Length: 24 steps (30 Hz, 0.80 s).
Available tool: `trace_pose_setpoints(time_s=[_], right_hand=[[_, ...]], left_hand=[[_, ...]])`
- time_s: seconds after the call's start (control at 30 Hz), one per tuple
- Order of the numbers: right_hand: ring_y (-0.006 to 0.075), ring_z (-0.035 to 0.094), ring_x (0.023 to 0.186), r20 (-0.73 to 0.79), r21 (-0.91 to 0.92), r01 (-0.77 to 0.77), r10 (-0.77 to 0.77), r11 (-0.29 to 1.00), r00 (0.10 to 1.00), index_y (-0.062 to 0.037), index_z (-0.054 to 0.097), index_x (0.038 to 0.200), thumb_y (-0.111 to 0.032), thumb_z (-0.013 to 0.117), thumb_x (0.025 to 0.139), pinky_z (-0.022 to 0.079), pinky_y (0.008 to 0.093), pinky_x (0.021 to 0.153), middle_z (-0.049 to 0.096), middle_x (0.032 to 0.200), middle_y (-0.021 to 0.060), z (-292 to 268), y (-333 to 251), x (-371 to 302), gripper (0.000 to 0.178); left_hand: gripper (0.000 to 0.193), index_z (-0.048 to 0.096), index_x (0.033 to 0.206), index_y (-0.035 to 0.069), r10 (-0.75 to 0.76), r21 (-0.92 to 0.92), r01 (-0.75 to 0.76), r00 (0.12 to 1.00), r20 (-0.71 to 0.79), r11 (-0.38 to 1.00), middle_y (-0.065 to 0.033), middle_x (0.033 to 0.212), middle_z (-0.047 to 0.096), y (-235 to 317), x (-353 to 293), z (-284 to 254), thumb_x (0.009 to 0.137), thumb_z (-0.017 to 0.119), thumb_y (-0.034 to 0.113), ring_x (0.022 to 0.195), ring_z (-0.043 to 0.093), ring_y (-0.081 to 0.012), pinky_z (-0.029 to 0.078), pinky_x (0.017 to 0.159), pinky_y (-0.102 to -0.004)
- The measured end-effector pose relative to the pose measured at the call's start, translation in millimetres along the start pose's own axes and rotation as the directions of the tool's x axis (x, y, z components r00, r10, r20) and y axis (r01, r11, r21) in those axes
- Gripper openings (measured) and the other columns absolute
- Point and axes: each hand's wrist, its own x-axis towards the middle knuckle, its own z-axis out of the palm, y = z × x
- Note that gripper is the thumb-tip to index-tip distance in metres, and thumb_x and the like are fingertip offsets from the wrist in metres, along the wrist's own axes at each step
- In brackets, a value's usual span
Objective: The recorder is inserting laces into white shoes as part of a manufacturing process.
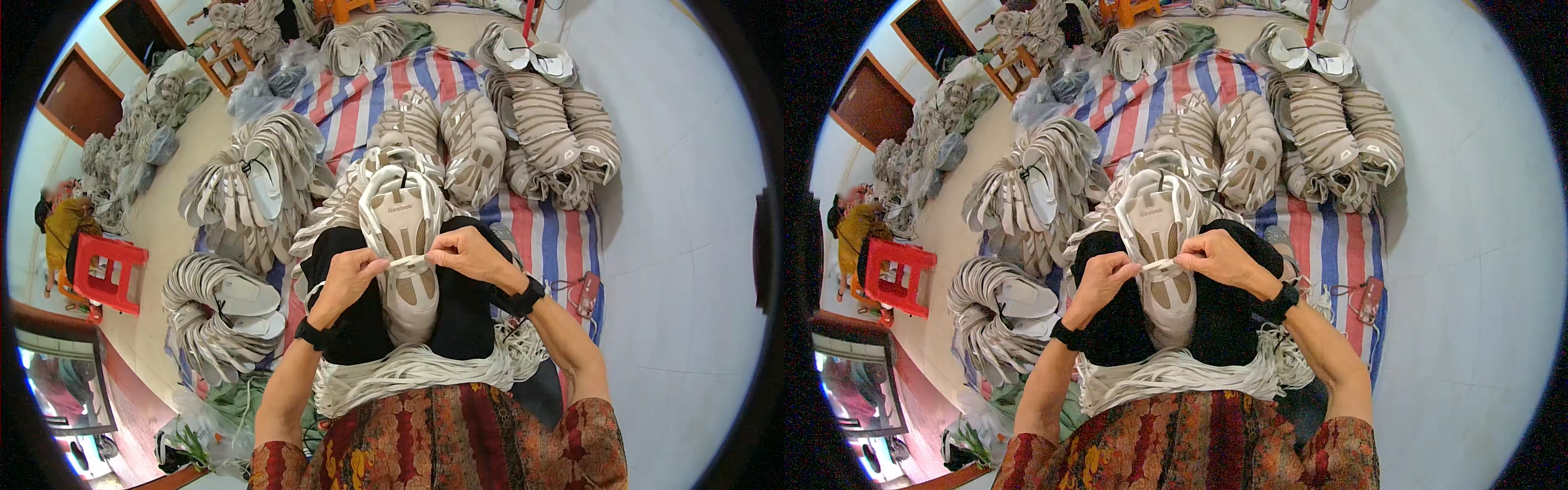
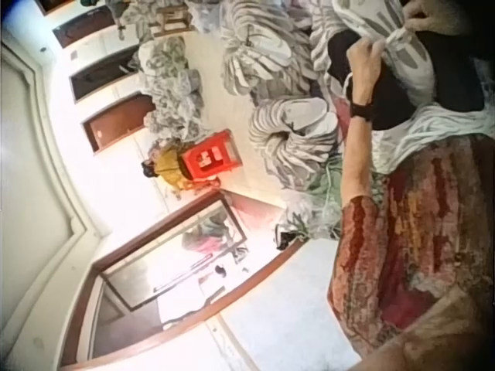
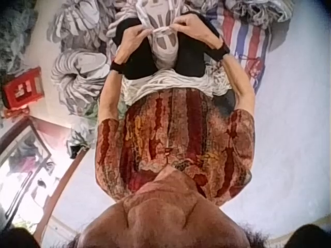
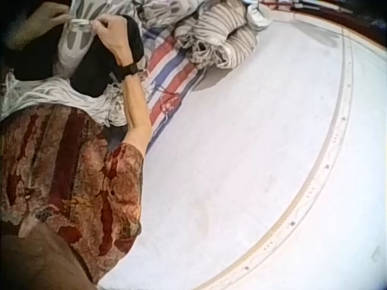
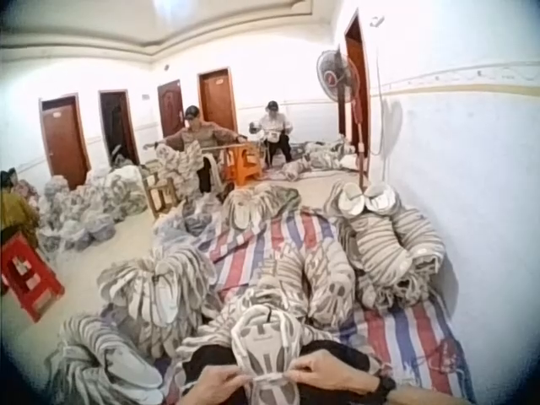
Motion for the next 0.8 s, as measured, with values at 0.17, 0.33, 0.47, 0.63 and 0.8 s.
trace_pose_setpoints(time_s=[0.17, 0.33, 0.47, 0.63, 0.8], right_hand=[[0.0053, 0.039, 0.053, -0.081, -0.064, 0.028, -0.033, 0.998, 0.996, 0.0019, 0.059, 0.072, -0.015, 0.061, 0.081, 0.032, 0.0228, 0.047, 0.047, 0.055, -0.0006, -4, 4, -8, 0.019], [0.0071, 0.042, 0.048, -0.16, -0.061, 0.112, -0.12, 0.992, 0.98, 0.0015, 0.057, 0.069, -0.013, 0.061, 0.078, 0.034, 0.0248, 0.045, 0.05, 0.052, 0.0042, 4, 10, -16, 0.018], [0.0123, 0.044, 0.047, -0.13, -0.252, 0.25, -0.289, 0.935, 0.948, 0.0014, 0.058, 0.069, -0.014, 0.062, 0.078, 0.036, 0.0263, 0.046, 0.051, 0.055, 0.0094, 2, 1, -14, 0.018], [0.0111, 0.042, 0.046, -0.136, -0.106, 0.12, -0.134, 0.987, 0.982, 0.0021, 0.059, 0.073, -0.015, 0.062, 0.079, 0.036, 0.0256, 0.046, 0.05, 0.054, 0.0066, -4, 8, -14, 0.018], [0.0113, 0.048, 0.053, 0.157, -0.045, -0.136, 0.141, 0.99, 0.977, 0.0005, 0.058, 0.086, -0.015, 0.064, 0.077, 0.039, 0.0258, 0.051, 0.051, 0.059, 0.0064, -6, -16, -7, 0.019]], left_hand=[[0.025, 0.056, 0.067, -0.002, 0.023, 0.04, -0.022, 0.999, -0.042, 0.999, -0.017, 0.058, 0.053, 0, -5, -5, 0.078, 0.062, 0.02, 0.052, 0.053, -0.0308, 0.039, 0.049, -0.0356], [0.02, 0.056, 0.073, -0.002, 0.148, 0.106, -0.137, 0.984, -0.102, 0.985, -0.0153, 0.059, 0.052, -3, -9, -4, 0.08, 0.062, 0.016, 0.048, 0.048, -0.024, 0.038, 0.047, -0.0316], [0.021, 0.053, 0.07, 0.0, 0.19, 0.131, -0.179, 0.979, -0.074, 0.975, -0.0172, 0.06, 0.051, -6, -10, 0, 0.079, 0.062, 0.017, 0.056, 0.052, -0.0337, 0.039, 0.049, -0.038], [0.022, 0.053, 0.069, 0.0, 0.194, 0.083, -0.187, 0.977, -0.084, 0.979, -0.0177, 0.059, 0.05, -12, -9, 3, 0.079, 0.061, 0.018, 0.056, 0.051, -0.0349, 0.038, 0.049, -0.0391], [0.023, 0.057, 0.076, -0.003, 0.114, -0.02, -0.113, 0.991, 0.064, 0.993, -0.012, 0.057, 0.05, -17, -7, 0, 0.082, 0.059, 0.019, 0.049, 0.049, -0.0144, 0.039, 0.047, -0.0291]])
